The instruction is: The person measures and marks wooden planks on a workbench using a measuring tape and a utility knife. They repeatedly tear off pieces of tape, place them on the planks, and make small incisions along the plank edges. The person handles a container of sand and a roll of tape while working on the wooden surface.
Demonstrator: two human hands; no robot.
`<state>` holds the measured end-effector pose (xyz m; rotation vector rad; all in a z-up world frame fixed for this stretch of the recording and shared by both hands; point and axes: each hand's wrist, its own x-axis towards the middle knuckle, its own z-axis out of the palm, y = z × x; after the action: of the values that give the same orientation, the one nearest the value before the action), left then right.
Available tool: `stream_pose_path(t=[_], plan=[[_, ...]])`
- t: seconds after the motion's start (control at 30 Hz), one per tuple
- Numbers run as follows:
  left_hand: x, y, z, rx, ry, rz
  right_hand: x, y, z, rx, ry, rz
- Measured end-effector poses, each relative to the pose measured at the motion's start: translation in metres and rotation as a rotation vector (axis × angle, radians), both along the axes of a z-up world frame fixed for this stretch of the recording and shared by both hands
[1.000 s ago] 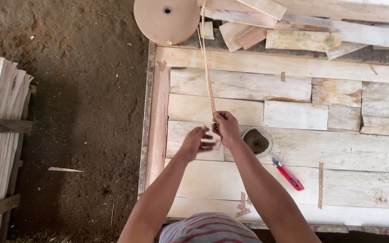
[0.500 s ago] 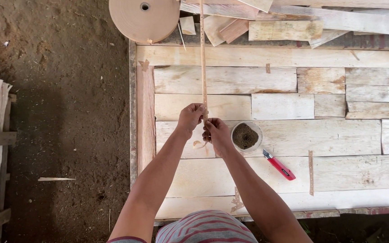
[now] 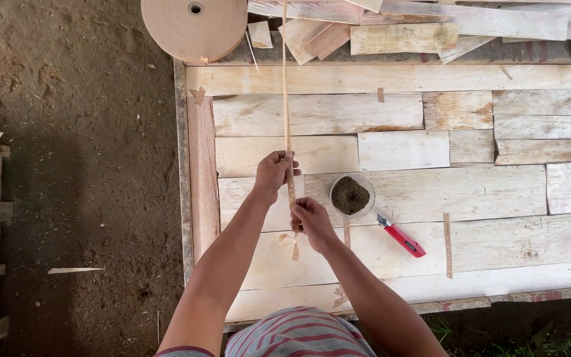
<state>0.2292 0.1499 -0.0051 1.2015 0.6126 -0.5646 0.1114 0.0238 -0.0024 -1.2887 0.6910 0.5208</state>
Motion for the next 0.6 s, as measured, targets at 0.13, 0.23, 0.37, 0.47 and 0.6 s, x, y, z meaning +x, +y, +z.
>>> stream_pose_path(t=[0.13, 0.23, 0.37, 0.47, 0.6], plan=[[0.001, 0.000, 0.003, -0.010, -0.005, 0.037, -0.020, 0.003, -0.002, 0.028, 0.055, 0.000], [0.001, 0.001, 0.004, -0.033, 0.009, 0.070, -0.031, 0.002, -0.011, 0.050, 0.112, 0.059], [-0.002, 0.000, 0.004, -0.054, 0.019, 0.099, -0.037, 0.001, -0.015, 0.054, 0.189, 0.139], [-0.004, 0.003, 0.006, -0.049, 0.036, 0.114, -0.033, 0.002, -0.011, 0.037, 0.199, 0.198], [-0.005, 0.007, 0.005, -0.042, 0.047, 0.128, -0.024, 0.002, -0.006, 0.014, 0.209, 0.244]])
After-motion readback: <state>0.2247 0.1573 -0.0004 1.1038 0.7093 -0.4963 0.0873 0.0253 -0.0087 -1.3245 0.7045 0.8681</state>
